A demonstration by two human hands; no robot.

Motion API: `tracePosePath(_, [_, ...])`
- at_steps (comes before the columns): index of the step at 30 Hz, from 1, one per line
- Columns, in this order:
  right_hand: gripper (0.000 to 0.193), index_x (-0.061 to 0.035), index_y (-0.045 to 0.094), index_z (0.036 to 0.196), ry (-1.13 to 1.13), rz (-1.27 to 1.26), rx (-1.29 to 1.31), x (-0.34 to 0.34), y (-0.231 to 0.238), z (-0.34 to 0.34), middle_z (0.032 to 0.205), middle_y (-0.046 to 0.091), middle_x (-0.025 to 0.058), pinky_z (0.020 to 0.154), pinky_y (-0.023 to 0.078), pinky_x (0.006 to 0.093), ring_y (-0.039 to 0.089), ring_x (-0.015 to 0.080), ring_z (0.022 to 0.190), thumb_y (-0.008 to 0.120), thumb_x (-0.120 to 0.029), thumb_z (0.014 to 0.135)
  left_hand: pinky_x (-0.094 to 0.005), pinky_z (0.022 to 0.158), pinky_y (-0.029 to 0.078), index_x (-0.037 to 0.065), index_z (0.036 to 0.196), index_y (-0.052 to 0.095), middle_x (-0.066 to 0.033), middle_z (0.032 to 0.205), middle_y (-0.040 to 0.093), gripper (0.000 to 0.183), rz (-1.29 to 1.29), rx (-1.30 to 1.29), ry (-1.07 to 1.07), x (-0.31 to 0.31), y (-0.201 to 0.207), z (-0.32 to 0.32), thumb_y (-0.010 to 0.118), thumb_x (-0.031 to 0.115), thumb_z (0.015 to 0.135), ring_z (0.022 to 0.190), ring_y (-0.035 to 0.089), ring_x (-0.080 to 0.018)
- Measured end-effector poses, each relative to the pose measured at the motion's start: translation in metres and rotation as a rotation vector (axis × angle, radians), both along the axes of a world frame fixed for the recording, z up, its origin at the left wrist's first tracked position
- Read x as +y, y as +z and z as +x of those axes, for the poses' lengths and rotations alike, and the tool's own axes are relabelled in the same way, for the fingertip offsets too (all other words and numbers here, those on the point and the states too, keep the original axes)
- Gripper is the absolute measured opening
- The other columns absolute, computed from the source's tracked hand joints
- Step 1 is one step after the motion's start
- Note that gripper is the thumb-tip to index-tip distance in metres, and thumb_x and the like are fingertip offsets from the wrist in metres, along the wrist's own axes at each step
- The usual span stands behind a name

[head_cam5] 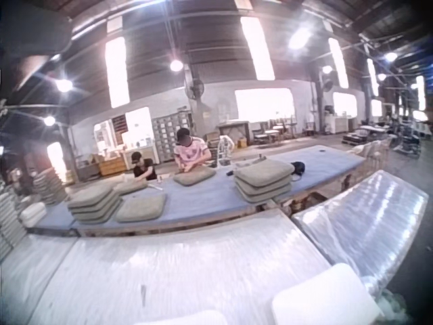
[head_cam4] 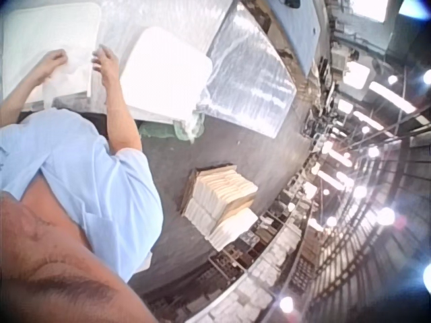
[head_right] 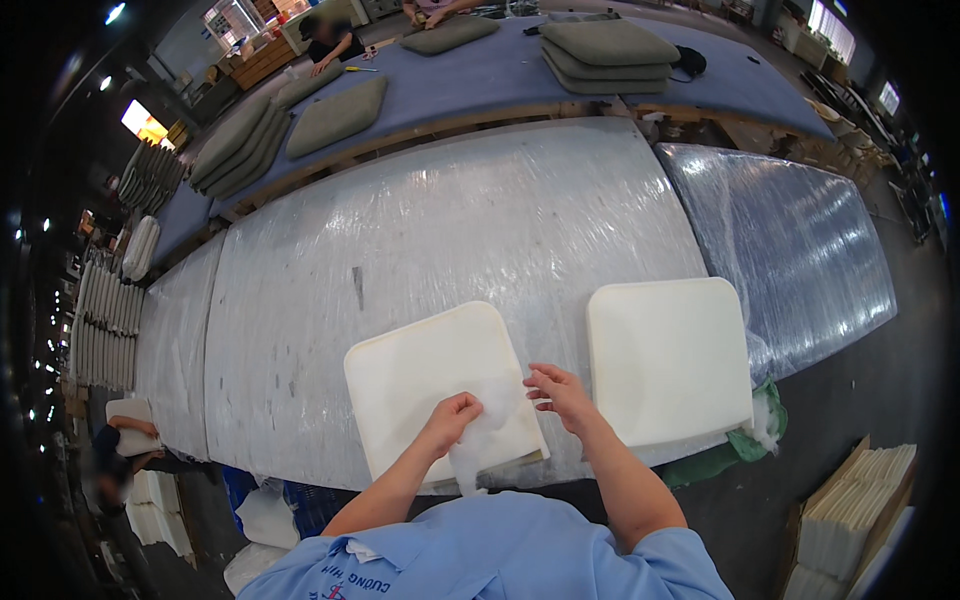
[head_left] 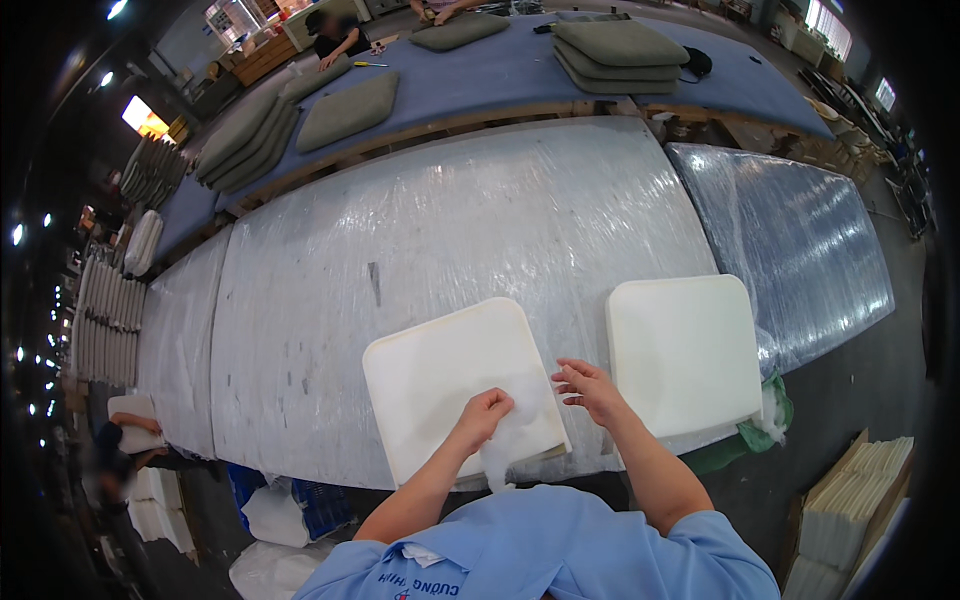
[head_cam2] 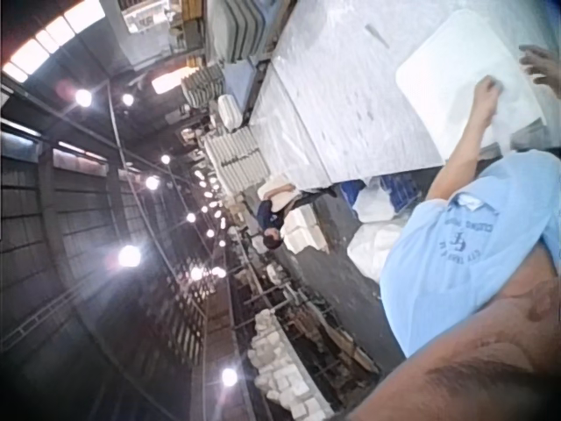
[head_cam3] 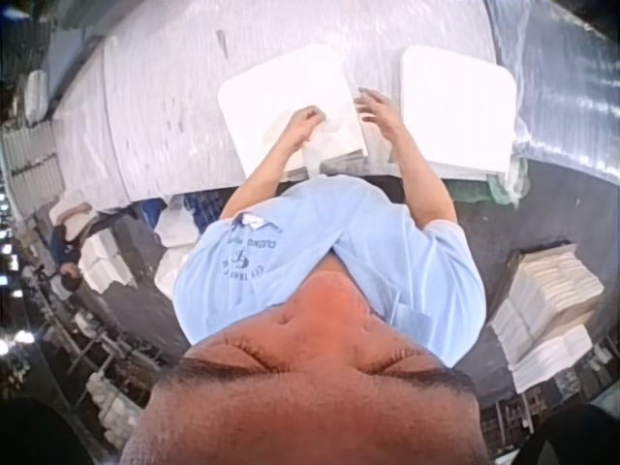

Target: The person wraps rectangular foam blocks in white non-woven fabric. They pick up a foam block, place it on a sheet of fabric, fold the fabric around the block, and roll it into a cylindrical bundle. The wrapped bundles are placed on a nearby stack.

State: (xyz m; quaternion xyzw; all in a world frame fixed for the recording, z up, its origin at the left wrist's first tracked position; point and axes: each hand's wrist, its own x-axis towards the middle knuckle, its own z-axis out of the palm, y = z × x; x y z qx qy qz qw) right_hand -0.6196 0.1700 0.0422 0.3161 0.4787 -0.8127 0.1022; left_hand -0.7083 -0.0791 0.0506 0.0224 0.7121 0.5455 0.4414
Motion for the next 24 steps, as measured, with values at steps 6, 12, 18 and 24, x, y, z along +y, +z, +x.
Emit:
tracePosePath(6, [0.038,-0.0053,0.066,0.129,0.385,0.244,0.039,-0.018,0.002,-0.023,0.093,0.071,0.0025,0.073,0.051,0.0295,0.064,0.0139,0.078,0.073,-0.024,0.096,-0.0282,0.076,0.049,0.007,0.102,0.069,0.0000,0.090,0.067,0.014,0.035,0.216,-0.227,0.000,0.005,-0.007,0.064,0.021,0.101,0.081,0.058,-0.0097])
tracePosePath(12, [0.021,-0.0065,0.068,0.112,0.391,0.140,-0.019,-0.017,-0.018,-0.043,0.085,0.070,0.0024,0.068,0.051,0.0299,0.063,0.0123,0.073,0.074,-0.015,0.094,-0.0307,0.086,0.052,0.004,0.111,0.070,-0.0098,0.106,0.073,0.027,-0.069,0.201,-0.126,-0.023,-0.005,-0.024,0.066,0.027,0.099,0.105,0.066,-0.0168])
tracePosePath(18, [0.015,-0.0086,0.065,0.105,0.200,0.105,-0.057,-0.020,-0.015,-0.066,0.086,0.070,0.0029,0.066,0.052,0.0314,0.065,0.0134,0.074,0.074,-0.014,0.094,-0.0335,0.084,0.053,0.009,0.118,0.069,-0.0037,0.118,0.068,0.031,-0.201,-0.167,0.069,-0.022,0.002,-0.021,0.069,0.034,0.099,0.114,0.061,-0.0165])
tracePosePath(24, [0.016,-0.0086,0.066,0.104,0.170,-0.002,-0.096,-0.046,-0.019,-0.080,0.088,0.070,0.0020,0.065,0.051,0.0292,0.064,0.0131,0.071,0.075,-0.017,0.093,-0.0273,0.061,0.046,0.011,0.110,0.069,-0.0010,0.097,0.070,0.024,0.213,-0.286,0.300,-0.006,-0.018,-0.040,0.069,0.032,0.099,0.084,0.063,-0.0107])
